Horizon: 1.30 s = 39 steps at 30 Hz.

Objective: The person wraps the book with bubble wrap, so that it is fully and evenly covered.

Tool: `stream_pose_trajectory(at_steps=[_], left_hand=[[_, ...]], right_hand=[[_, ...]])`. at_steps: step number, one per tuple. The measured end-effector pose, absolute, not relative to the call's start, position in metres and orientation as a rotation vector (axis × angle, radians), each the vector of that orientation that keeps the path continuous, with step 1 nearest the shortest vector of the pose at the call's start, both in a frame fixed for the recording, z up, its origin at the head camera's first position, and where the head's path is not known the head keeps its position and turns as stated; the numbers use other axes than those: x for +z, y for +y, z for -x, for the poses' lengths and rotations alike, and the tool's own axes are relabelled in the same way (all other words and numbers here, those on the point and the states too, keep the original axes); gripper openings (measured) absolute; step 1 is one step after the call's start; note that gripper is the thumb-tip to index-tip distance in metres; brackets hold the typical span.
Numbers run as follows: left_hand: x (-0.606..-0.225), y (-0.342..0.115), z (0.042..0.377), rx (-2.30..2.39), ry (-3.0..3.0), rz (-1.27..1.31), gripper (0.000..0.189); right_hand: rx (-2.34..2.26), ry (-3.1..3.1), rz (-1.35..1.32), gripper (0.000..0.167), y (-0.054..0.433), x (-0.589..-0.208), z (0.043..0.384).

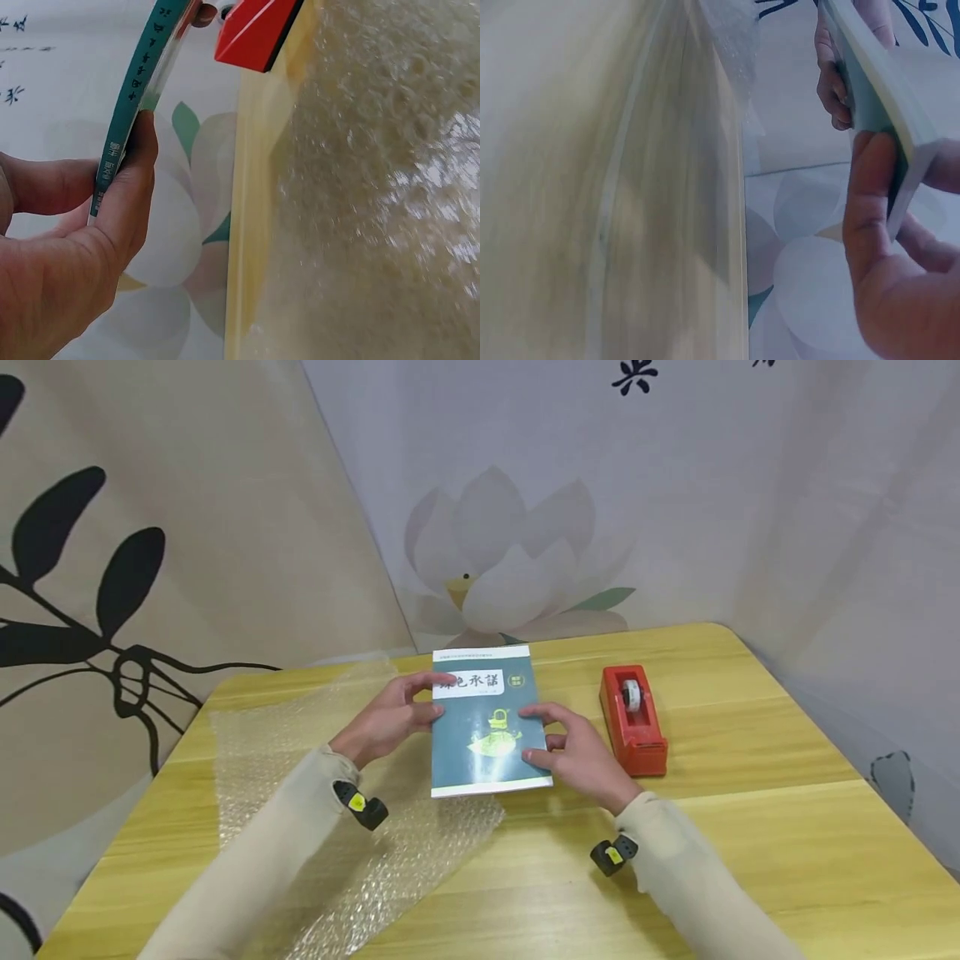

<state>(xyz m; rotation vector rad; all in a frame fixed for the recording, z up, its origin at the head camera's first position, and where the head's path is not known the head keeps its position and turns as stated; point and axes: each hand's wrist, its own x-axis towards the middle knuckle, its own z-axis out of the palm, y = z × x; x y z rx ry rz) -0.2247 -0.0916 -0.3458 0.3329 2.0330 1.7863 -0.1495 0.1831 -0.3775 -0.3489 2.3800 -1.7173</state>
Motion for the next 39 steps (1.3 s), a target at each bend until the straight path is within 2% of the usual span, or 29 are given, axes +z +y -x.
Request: stream_pose_trajectory(at_steps=[39], left_hand=[[-0.352, -0.173, 0.204, 1.669, 2.115, -0.304, 0.045]], right_hand=[[-1.675, 2.333, 0.447, 0.049, 0.107, -0.375, 0.143]])
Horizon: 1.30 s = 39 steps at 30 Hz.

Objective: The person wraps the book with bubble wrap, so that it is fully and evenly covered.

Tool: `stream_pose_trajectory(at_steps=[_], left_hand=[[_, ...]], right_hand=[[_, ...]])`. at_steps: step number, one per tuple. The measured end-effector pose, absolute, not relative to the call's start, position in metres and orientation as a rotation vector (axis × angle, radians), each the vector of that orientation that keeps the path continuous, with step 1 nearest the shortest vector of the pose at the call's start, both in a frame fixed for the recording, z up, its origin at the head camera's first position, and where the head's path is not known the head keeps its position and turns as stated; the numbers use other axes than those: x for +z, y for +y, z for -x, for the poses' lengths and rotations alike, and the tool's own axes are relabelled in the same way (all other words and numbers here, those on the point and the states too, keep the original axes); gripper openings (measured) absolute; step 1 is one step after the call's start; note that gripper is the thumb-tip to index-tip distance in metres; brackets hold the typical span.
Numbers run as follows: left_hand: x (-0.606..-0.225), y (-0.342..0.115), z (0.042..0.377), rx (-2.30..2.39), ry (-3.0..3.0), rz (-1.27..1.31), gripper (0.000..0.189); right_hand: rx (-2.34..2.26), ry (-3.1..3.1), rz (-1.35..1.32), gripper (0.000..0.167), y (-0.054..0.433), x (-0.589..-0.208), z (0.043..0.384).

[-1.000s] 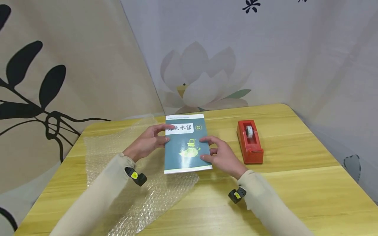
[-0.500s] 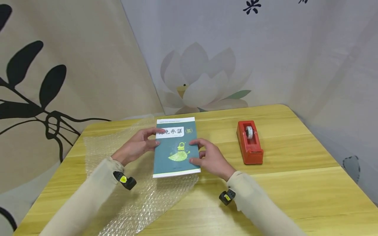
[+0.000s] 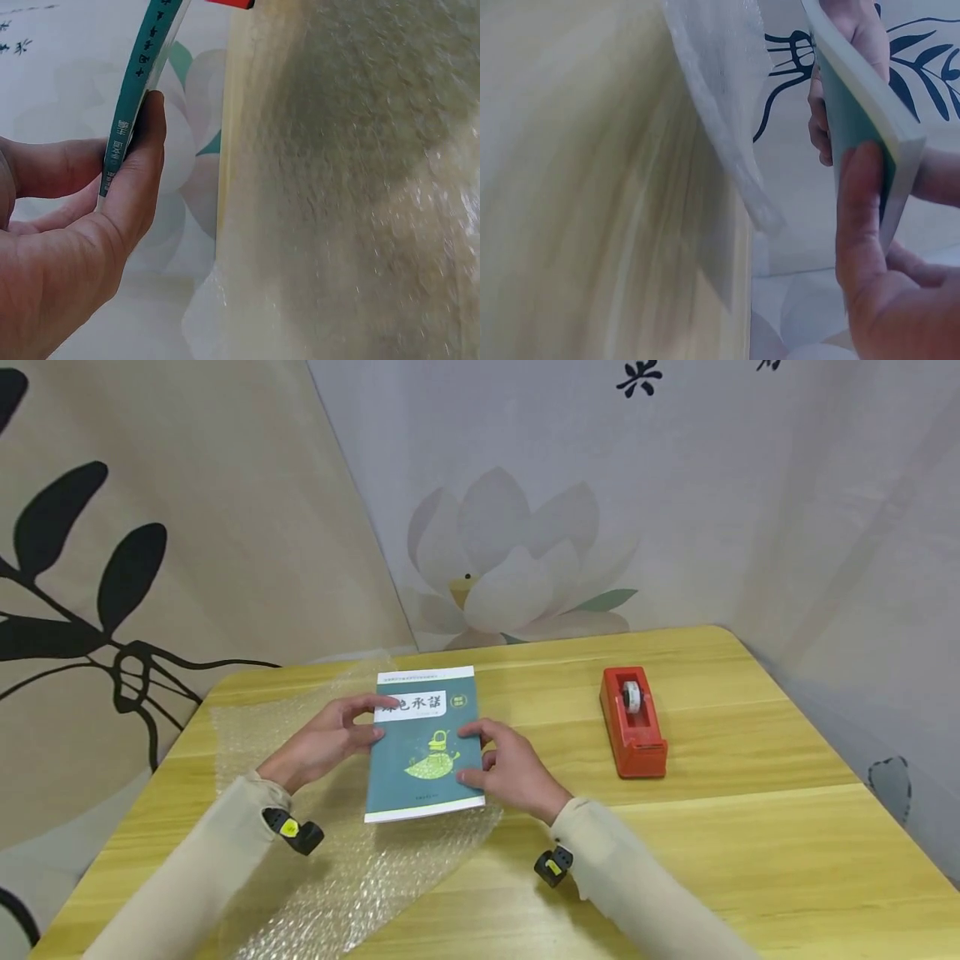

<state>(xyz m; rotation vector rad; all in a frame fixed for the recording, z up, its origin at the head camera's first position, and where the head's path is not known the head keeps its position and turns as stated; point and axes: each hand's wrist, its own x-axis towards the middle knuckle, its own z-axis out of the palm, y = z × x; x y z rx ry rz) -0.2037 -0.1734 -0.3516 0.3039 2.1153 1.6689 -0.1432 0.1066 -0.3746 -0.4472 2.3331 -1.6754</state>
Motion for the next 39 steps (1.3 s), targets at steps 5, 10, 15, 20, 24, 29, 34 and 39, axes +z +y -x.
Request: stream_pose_trajectory(at_steps=[5, 10, 15, 20, 24, 29, 34, 39], left_hand=[[-0.356, -0.184, 0.200, 1.647, 2.138, -0.284, 0.044], [-0.360, -0.193, 0.200, 1.628, 2.163, -0.245, 0.046], [-0.360, -0.200, 0.201, 1.605, 2.185, -0.229, 0.047], [-0.363, -0.208, 0.200, 1.596, 2.191, -0.232, 0.047], [-0.365, -0.216, 0.197, 1.590, 2.201, -0.233, 0.048], [-0.367, -0.225, 0.194, 1.588, 2.212, -0.221, 0.048], [-0.370, -0.233, 0.191, 1.585, 2.235, -0.202, 0.048], [-0.372, -0.239, 0.191, 1.607, 2.238, -0.186, 0.048]], right_hand=[[-1.675, 2.309, 0.452, 0.050, 0.095, -0.378, 0.143], [-1.673, 2.301, 0.475, 0.052, 0.087, -0.380, 0.143], [-1.673, 2.279, 0.514, 0.054, 0.082, -0.382, 0.144], [-1.673, 2.269, 0.507, 0.057, 0.077, -0.383, 0.143], [-1.663, 2.281, 0.507, 0.058, 0.070, -0.384, 0.143], [-1.652, 2.287, 0.521, 0.057, 0.059, -0.383, 0.141], [-1.652, 2.277, 0.540, 0.056, 0.050, -0.383, 0.139], [-1.650, 2.258, 0.523, 0.056, 0.044, -0.385, 0.137]])
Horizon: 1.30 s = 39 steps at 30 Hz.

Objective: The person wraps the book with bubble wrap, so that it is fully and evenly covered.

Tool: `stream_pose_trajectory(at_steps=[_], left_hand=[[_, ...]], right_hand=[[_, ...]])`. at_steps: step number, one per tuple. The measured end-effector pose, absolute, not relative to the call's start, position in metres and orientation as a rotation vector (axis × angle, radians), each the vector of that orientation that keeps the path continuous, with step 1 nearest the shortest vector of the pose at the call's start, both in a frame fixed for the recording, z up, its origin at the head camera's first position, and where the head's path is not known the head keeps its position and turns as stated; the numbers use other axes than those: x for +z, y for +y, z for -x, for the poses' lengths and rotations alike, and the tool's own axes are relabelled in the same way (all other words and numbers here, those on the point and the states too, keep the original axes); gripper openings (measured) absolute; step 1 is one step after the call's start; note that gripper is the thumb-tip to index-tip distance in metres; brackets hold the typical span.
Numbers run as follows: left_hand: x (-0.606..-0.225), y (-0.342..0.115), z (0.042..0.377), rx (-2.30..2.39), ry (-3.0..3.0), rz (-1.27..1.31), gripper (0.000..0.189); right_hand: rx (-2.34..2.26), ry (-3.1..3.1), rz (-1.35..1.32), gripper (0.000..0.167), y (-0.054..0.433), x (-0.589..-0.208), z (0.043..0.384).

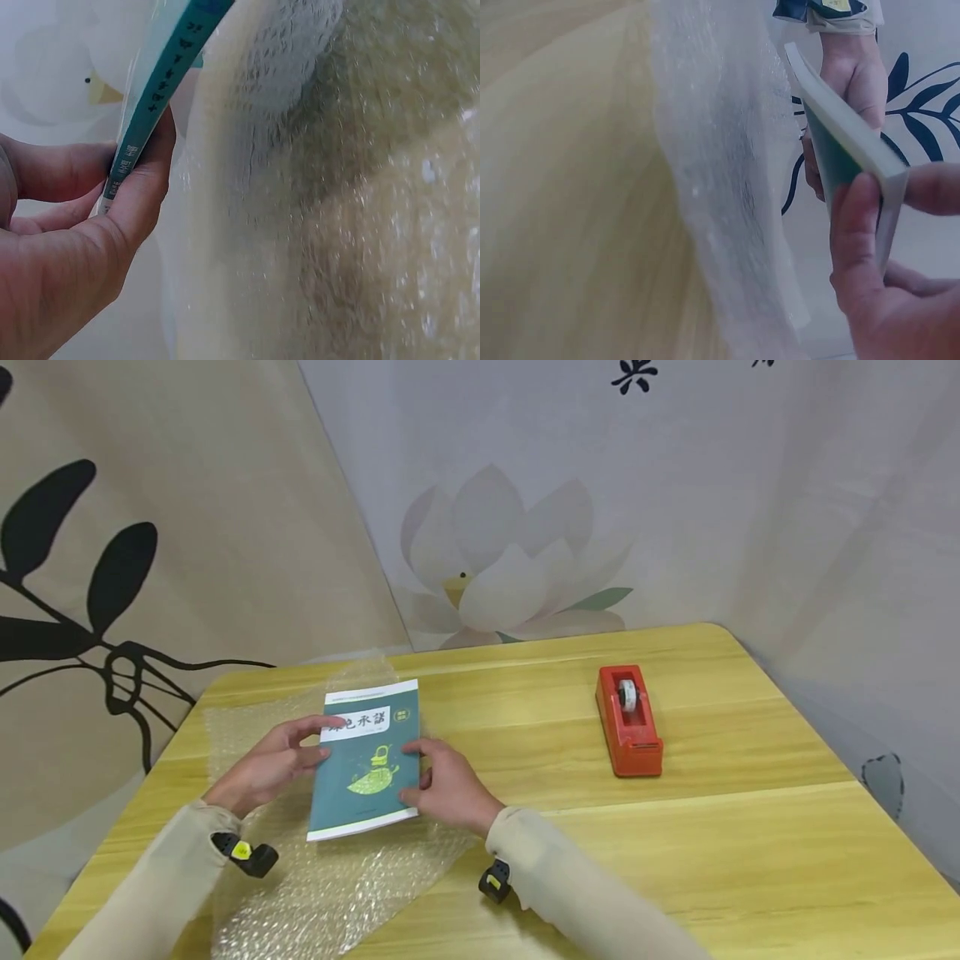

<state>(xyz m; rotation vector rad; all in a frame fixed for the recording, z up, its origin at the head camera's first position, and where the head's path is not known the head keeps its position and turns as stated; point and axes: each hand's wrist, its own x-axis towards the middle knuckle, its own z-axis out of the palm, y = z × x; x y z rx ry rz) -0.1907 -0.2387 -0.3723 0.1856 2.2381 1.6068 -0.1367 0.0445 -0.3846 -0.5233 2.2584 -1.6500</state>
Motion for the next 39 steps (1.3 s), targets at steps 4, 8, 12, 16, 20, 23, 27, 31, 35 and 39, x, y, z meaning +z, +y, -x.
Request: stream_pose_trajectory(at_steps=[4, 8, 12, 16, 20, 23, 27, 31, 35, 39], left_hand=[[-0.375, -0.244, 0.191, 1.624, 2.234, -0.163, 0.048], [-0.377, -0.248, 0.191, 1.623, 2.238, -0.146, 0.049], [-0.376, -0.252, 0.189, 1.622, 2.247, -0.125, 0.049], [-0.376, -0.256, 0.187, 1.613, 2.267, -0.100, 0.049], [-0.377, -0.260, 0.188, 1.596, 2.286, -0.092, 0.049], [-0.378, -0.262, 0.189, 1.592, 2.293, -0.078, 0.050], [-0.379, -0.265, 0.189, 1.593, 2.302, -0.058, 0.051], [-0.378, -0.267, 0.190, 1.584, 2.312, -0.054, 0.050], [-0.377, -0.268, 0.190, 1.555, 2.338, -0.048, 0.050], [-0.378, -0.269, 0.191, 1.506, 2.381, -0.018, 0.050]], right_hand=[[-1.646, 2.220, 0.524, 0.059, 0.041, -0.386, 0.136], [-1.660, 2.194, 0.516, 0.064, 0.037, -0.388, 0.135], [-1.670, 2.197, 0.505, 0.066, 0.031, -0.389, 0.134], [-1.679, 2.196, 0.492, 0.064, 0.025, -0.390, 0.132], [-1.678, 2.207, 0.469, 0.060, 0.020, -0.391, 0.132], [-1.677, 2.206, 0.456, 0.060, 0.017, -0.391, 0.133], [-1.675, 2.209, 0.455, 0.061, 0.014, -0.391, 0.135], [-1.640, 2.252, 0.461, 0.061, 0.011, -0.391, 0.136], [-1.603, 2.280, 0.458, 0.061, 0.007, -0.391, 0.138], [-1.582, 2.290, 0.465, 0.062, 0.002, -0.391, 0.139]])
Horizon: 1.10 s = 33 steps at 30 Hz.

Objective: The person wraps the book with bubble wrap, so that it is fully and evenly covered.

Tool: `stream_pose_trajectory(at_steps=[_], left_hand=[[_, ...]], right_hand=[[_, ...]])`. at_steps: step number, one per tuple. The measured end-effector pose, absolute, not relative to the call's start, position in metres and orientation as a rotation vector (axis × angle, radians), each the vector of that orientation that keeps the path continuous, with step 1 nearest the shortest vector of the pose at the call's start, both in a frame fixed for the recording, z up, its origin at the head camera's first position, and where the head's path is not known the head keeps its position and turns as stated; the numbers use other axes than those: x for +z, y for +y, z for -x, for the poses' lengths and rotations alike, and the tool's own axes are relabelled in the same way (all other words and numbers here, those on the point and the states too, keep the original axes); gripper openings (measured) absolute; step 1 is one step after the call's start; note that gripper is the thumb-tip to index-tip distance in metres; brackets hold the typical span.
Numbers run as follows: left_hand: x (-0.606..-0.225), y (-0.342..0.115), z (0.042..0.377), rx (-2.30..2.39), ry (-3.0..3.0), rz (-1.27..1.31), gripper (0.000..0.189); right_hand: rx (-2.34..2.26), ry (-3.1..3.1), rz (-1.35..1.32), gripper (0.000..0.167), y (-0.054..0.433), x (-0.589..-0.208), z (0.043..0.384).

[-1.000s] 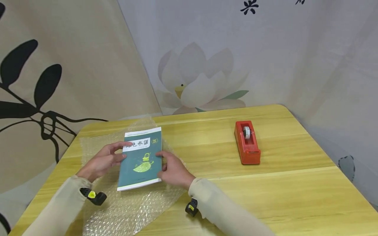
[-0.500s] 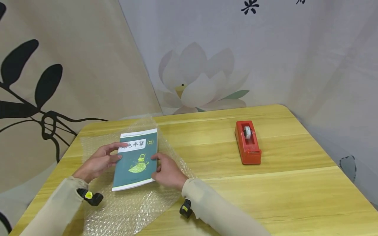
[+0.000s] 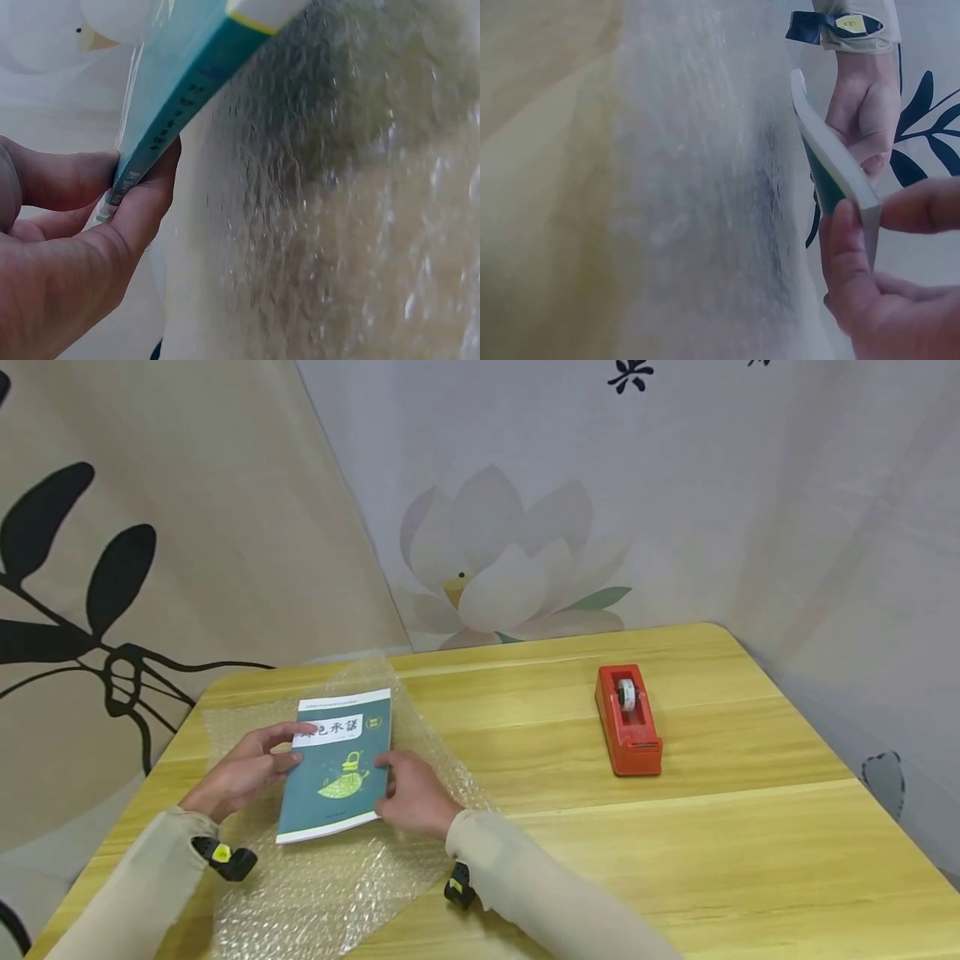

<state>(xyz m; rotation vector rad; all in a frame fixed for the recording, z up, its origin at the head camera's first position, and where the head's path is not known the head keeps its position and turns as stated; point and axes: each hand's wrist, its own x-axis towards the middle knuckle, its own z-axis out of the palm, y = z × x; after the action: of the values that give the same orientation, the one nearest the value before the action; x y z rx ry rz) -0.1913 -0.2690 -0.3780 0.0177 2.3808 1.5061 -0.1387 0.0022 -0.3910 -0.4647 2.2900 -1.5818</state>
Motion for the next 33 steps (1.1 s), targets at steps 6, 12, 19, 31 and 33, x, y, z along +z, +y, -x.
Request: stream_pose_trajectory(at_steps=[6, 12, 19, 31, 33], left_hand=[[-0.383, -0.271, 0.194, 1.453, 2.426, 0.008, 0.049], [-0.384, -0.272, 0.198, 1.394, 2.468, 0.020, 0.048], [-0.385, -0.273, 0.203, 1.347, 2.495, 0.048, 0.048], [-0.384, -0.270, 0.202, 0.941, 2.763, -0.052, 0.039], [-0.383, -0.269, 0.202, 0.900, 2.782, -0.043, 0.039]], right_hand=[[-1.524, 2.359, 0.483, 0.062, -0.007, -0.392, 0.142], [-1.457, 2.407, 0.495, 0.060, -0.011, -0.390, 0.146], [-1.373, 2.436, 0.504, 0.063, -0.017, -0.386, 0.151], [-1.268, 2.454, 0.487, 0.068, -0.024, -0.386, 0.156], [-1.254, 2.463, 0.477, 0.068, -0.025, -0.387, 0.157]])
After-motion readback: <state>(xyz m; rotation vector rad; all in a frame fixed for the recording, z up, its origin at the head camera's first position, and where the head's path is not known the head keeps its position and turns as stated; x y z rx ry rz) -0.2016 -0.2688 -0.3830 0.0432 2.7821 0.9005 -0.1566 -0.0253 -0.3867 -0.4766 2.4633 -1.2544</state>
